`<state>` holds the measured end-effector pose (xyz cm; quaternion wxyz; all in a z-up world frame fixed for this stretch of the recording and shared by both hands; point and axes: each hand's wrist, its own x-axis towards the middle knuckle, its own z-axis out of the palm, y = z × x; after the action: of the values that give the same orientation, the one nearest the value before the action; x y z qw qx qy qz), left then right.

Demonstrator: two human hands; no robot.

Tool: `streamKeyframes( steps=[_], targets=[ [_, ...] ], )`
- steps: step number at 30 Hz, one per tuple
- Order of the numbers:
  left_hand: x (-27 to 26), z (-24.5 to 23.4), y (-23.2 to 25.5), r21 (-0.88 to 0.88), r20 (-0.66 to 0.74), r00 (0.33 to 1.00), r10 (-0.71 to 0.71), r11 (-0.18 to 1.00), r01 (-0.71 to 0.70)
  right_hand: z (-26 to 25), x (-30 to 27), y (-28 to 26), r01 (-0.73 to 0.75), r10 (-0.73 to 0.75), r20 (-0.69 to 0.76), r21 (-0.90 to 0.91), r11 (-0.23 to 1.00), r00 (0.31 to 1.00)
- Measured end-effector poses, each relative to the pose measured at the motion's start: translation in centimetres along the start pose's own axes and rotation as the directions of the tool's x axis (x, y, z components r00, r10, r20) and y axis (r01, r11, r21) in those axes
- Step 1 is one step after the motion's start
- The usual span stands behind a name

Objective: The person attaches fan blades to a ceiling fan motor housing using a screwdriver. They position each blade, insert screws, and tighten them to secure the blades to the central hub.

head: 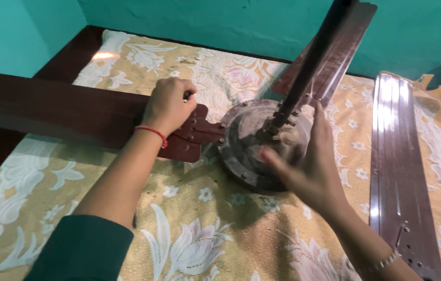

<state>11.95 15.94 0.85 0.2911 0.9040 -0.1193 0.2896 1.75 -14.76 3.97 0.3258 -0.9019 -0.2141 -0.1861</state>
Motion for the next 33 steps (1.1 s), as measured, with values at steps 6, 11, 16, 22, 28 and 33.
streamKeyframes(
  steps=[6,11,16,22,28,33],
  targets=[
    [-1.0,0.1,-0.6,-0.06,-0.007,1.0,-0.018,0.998,0.018,-1.1,-2.5,2.4,-0.319,0.319,0.302,-0.051,0.947,0.899],
    [-2.8,-0.6,-0.3,-0.082,-0.074,0.997,-0.017,0.997,0.011,-1.7,-1.8,4.0,-0.316,0.308,0.356,-0.037,0.948,0.882],
    [-4.9,-1.5,0.7,-0.026,-0.082,0.995,-0.061,0.998,0.06,-2.0,-1.4,6.5,-0.192,0.16,0.364,0.051,0.98,0.918],
    [-7.3,-2.2,2.8,-0.006,-0.114,0.984,-0.139,0.99,0.139,-2.8,-0.5,8.9,-0.106,0.065,0.419,0.075,0.992,0.906],
    [-7.6,-3.9,5.8,0.1,-0.118,0.993,-0.007,0.995,0.018,-3.0,-0.9,9.9,-0.068,0.022,0.465,0.082,0.994,0.885],
    [-6.9,-3.2,11.5,0.082,-0.165,0.942,0.293,0.956,-0.283,-7.2,-2.2,13.5,-0.22,0.223,0.432,-0.057,0.974,0.874]
  ],
)
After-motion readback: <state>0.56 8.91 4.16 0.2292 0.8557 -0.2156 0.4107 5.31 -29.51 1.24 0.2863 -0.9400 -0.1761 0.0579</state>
